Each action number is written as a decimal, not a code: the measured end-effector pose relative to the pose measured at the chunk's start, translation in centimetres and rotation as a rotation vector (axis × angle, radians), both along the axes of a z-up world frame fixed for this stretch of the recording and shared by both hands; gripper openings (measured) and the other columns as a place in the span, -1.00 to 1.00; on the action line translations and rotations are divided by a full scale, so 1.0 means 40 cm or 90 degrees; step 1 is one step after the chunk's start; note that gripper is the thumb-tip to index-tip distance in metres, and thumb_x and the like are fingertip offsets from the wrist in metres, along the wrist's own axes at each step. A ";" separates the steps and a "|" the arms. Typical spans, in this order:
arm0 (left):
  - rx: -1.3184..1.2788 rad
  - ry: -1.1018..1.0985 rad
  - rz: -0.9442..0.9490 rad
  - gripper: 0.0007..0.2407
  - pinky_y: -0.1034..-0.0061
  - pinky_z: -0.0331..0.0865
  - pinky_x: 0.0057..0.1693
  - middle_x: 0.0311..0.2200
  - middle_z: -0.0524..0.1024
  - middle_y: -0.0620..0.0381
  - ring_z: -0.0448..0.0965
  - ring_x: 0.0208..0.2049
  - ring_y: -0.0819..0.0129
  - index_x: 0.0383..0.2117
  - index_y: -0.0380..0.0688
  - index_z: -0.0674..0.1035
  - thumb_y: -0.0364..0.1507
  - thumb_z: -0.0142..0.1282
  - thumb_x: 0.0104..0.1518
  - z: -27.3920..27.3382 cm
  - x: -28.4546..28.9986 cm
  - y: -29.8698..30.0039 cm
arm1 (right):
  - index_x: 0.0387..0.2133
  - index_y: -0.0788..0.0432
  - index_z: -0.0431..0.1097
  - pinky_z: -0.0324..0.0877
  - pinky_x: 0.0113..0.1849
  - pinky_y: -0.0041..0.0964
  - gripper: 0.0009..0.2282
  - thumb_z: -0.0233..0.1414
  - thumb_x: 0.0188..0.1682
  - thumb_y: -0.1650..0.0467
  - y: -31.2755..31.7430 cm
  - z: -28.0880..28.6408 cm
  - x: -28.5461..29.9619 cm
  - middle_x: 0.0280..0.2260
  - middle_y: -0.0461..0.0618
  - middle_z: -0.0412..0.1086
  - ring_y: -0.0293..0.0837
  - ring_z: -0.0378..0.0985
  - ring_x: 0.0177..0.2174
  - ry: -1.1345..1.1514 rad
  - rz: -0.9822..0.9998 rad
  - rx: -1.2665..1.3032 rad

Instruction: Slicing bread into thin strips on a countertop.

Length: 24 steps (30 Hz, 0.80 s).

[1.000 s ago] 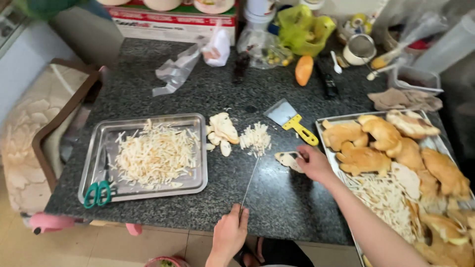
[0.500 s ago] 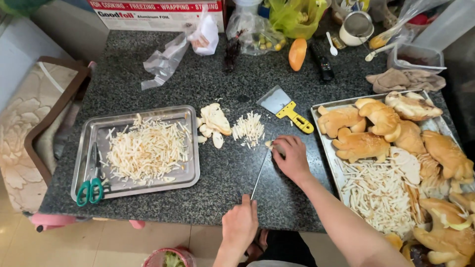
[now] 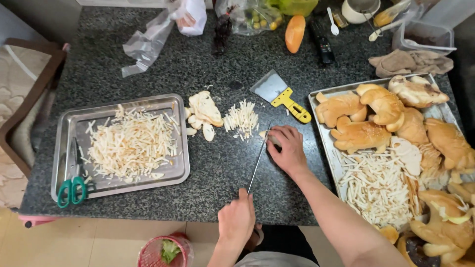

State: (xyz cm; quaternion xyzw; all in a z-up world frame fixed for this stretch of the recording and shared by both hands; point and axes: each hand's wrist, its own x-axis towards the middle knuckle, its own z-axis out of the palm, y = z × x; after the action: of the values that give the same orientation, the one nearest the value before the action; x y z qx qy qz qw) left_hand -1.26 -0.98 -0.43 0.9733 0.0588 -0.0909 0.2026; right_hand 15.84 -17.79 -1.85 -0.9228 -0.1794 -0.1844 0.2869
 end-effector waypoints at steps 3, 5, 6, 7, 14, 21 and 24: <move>-0.027 0.030 0.006 -0.81 -0.02 0.48 -0.44 -0.61 0.61 -0.06 0.63 -0.60 -0.18 -0.22 -0.12 0.38 -0.27 -0.12 0.33 0.004 0.051 -0.019 | -0.23 0.10 0.48 0.22 0.09 -0.09 -0.78 0.19 -0.17 0.43 -0.001 -0.001 0.002 -0.07 -0.17 0.47 -0.03 0.37 -0.01 0.003 -0.001 -0.001; -0.025 0.001 -0.001 -0.81 0.02 0.48 -0.48 -0.64 0.60 -0.06 0.63 -0.64 -0.15 -0.23 -0.16 0.40 -0.28 -0.10 0.32 0.013 0.041 -0.015 | -0.23 0.09 0.49 0.21 0.10 -0.08 -0.79 0.19 -0.16 0.42 -0.003 -0.004 -0.001 -0.07 -0.18 0.47 -0.03 0.37 0.00 0.011 -0.005 -0.006; -0.022 -0.032 -0.006 -0.80 0.06 0.47 -0.52 -0.68 0.59 -0.06 0.62 -0.68 -0.12 -0.23 -0.20 0.41 -0.30 -0.08 0.31 0.018 0.041 -0.010 | -0.23 0.09 0.49 0.21 0.12 -0.08 -0.80 0.19 -0.15 0.42 -0.001 -0.004 0.003 -0.07 -0.19 0.47 -0.04 0.36 0.00 0.015 -0.008 -0.009; -0.022 -0.032 -0.006 -0.80 0.06 0.47 -0.52 -0.68 0.59 -0.06 0.62 -0.68 -0.12 -0.23 -0.20 0.41 -0.30 -0.08 0.31 0.011 0.017 -0.002 | -0.23 0.09 0.49 0.21 0.12 -0.08 -0.80 0.19 -0.15 0.42 -0.003 -0.001 0.002 -0.07 -0.19 0.47 -0.04 0.36 0.00 0.015 -0.007 -0.009; 0.018 0.095 0.001 -0.83 0.09 0.51 -0.45 -0.62 0.62 0.01 0.65 -0.62 -0.08 -0.20 -0.06 0.37 -0.25 -0.14 0.33 0.003 -0.061 0.030 | -0.25 0.07 0.47 0.17 0.12 -0.07 -0.82 0.17 -0.14 0.42 0.001 0.009 -0.003 -0.06 -0.20 0.46 -0.04 0.34 0.01 0.033 -0.007 -0.007; 0.014 0.070 0.001 -0.82 0.06 0.54 -0.43 -0.61 0.62 -0.03 0.66 -0.60 -0.11 -0.21 -0.07 0.40 -0.26 -0.12 0.32 0.013 -0.052 0.044 | -0.24 0.11 0.49 0.20 0.10 -0.09 -0.82 0.18 -0.12 0.43 -0.001 0.007 -0.004 -0.07 -0.14 0.46 -0.03 0.37 -0.01 0.016 0.003 0.018; 0.010 0.088 0.005 -0.79 0.03 0.51 -0.41 -0.63 0.62 -0.02 0.66 -0.58 -0.13 -0.13 -0.05 0.36 -0.21 -0.17 0.33 -0.011 -0.108 0.066 | -0.24 0.11 0.49 0.20 0.10 -0.08 -0.83 0.18 -0.11 0.43 0.001 0.008 -0.005 -0.07 -0.16 0.47 -0.05 0.37 -0.01 0.011 -0.001 0.025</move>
State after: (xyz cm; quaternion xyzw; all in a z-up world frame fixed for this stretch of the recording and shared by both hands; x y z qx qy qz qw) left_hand -5.59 1.66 -0.89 0.9660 0.0773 -0.1567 0.1908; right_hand 15.64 -17.76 -1.51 -0.9186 -0.1723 -0.1803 0.3064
